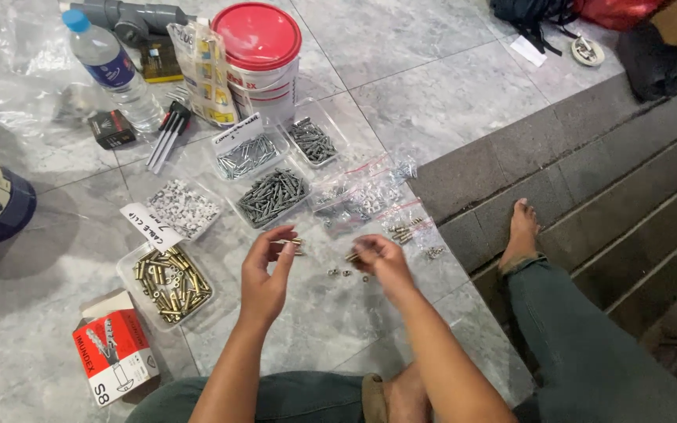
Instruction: Sorting and bagging small metal screws and bolts into plastic bags while sitting on the floor.
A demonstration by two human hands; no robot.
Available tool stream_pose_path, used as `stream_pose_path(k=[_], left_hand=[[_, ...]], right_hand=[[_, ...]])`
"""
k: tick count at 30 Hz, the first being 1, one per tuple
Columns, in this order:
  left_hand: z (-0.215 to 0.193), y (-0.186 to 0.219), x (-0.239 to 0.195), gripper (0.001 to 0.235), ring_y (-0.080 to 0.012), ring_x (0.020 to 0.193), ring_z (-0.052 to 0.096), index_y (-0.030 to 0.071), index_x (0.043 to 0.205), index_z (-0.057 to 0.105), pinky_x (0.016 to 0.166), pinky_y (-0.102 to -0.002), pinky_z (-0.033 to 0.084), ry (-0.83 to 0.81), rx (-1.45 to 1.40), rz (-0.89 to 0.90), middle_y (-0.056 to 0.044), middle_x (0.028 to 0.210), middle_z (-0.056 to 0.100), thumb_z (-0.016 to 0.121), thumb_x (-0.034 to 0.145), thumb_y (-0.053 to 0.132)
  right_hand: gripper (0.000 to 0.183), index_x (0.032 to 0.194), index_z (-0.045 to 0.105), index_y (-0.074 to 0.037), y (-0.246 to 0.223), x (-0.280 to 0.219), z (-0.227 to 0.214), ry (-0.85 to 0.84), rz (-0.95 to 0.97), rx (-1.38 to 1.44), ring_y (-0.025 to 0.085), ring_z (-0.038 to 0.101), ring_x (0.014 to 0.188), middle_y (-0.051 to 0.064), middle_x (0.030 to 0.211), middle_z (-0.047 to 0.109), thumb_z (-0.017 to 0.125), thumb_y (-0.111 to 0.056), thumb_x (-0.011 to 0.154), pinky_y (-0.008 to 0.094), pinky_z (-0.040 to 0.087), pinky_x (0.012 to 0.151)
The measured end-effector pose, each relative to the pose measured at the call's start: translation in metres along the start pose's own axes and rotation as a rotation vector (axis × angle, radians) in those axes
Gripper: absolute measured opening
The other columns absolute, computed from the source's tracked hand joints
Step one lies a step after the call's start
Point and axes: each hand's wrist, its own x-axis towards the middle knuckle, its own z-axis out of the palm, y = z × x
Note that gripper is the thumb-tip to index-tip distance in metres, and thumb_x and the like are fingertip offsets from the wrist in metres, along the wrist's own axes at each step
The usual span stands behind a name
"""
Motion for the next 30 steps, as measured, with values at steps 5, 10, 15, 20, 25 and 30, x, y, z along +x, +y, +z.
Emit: stream_pose_path(k=[5, 10, 15, 20, 25, 30], left_hand=[[-0.001, 0.002, -0.002, 0.030, -0.0261, 0.100, 0.079, 0.005, 0.141, 0.081, 0.095, -0.041, 0.060, 0.020, 0.014, -0.063, -0.017, 0.118, 0.086, 0.073, 0.113, 0.015], [0.001, 0.000, -0.001, 0.029, -0.0277, 0.099, 0.078, 0.006, 0.139, 0.083, 0.095, -0.044, 0.060, 0.014, 0.043, -0.081, -0.017, 0.117, 0.086, 0.075, 0.113, 0.017], [0.003, -0.006, 0.000, 0.026, -0.0285, 0.098, 0.082, 0.005, 0.131, 0.084, 0.098, -0.044, 0.063, -0.007, 0.051, -0.083, -0.016, 0.112, 0.086, 0.067, 0.118, 0.019], [0.004, -0.007, -0.003, 0.027, -0.0303, 0.099, 0.082, 0.006, 0.131, 0.084, 0.101, -0.047, 0.063, -0.029, 0.087, -0.109, -0.017, 0.113, 0.086, 0.065, 0.119, 0.020], [0.005, -0.010, -0.002, 0.034, -0.0243, 0.098, 0.077, 0.006, 0.129, 0.084, 0.094, -0.038, 0.059, -0.038, 0.042, -0.144, -0.014, 0.111, 0.084, 0.054, 0.123, 0.020], [0.007, -0.002, -0.003, 0.040, -0.0261, 0.098, 0.077, 0.005, 0.128, 0.084, 0.091, -0.038, 0.057, -0.040, 0.042, -0.128, -0.016, 0.111, 0.084, 0.050, 0.124, 0.025]], right_hand=[[0.026, 0.133, 0.075, -0.007, 0.008, 0.022, -0.059, 0.283, 0.019, 0.144, 0.021, 0.082, 0.086, 0.007, 0.108, 0.076, 0.080, -0.009, 0.108, 0.032, 0.073, 0.079], [0.032, 0.142, 0.068, -0.007, 0.024, 0.050, -0.110, 0.407, -0.012, 0.162, 0.021, 0.081, 0.087, 0.010, 0.111, 0.073, 0.077, -0.011, 0.112, 0.030, 0.072, 0.082], [0.042, 0.148, 0.061, -0.006, 0.033, 0.055, -0.132, 0.459, 0.016, 0.145, 0.020, 0.080, 0.079, 0.010, 0.112, 0.070, 0.078, -0.012, 0.110, 0.029, 0.071, 0.071], [0.037, 0.142, 0.068, -0.005, 0.044, 0.053, -0.130, 0.429, 0.003, -0.041, 0.023, 0.079, 0.069, 0.013, 0.104, 0.076, 0.079, -0.013, 0.108, 0.032, 0.069, 0.060], [0.045, 0.147, 0.070, -0.003, 0.026, 0.045, -0.110, 0.315, -0.039, -0.204, 0.020, 0.080, 0.081, 0.010, 0.112, 0.080, 0.079, -0.012, 0.104, 0.030, 0.066, 0.065], [0.046, 0.148, 0.068, -0.002, 0.016, 0.037, -0.118, 0.356, -0.069, -0.191, 0.019, 0.080, 0.084, 0.011, 0.112, 0.083, 0.078, -0.013, 0.105, 0.030, 0.065, 0.068]])
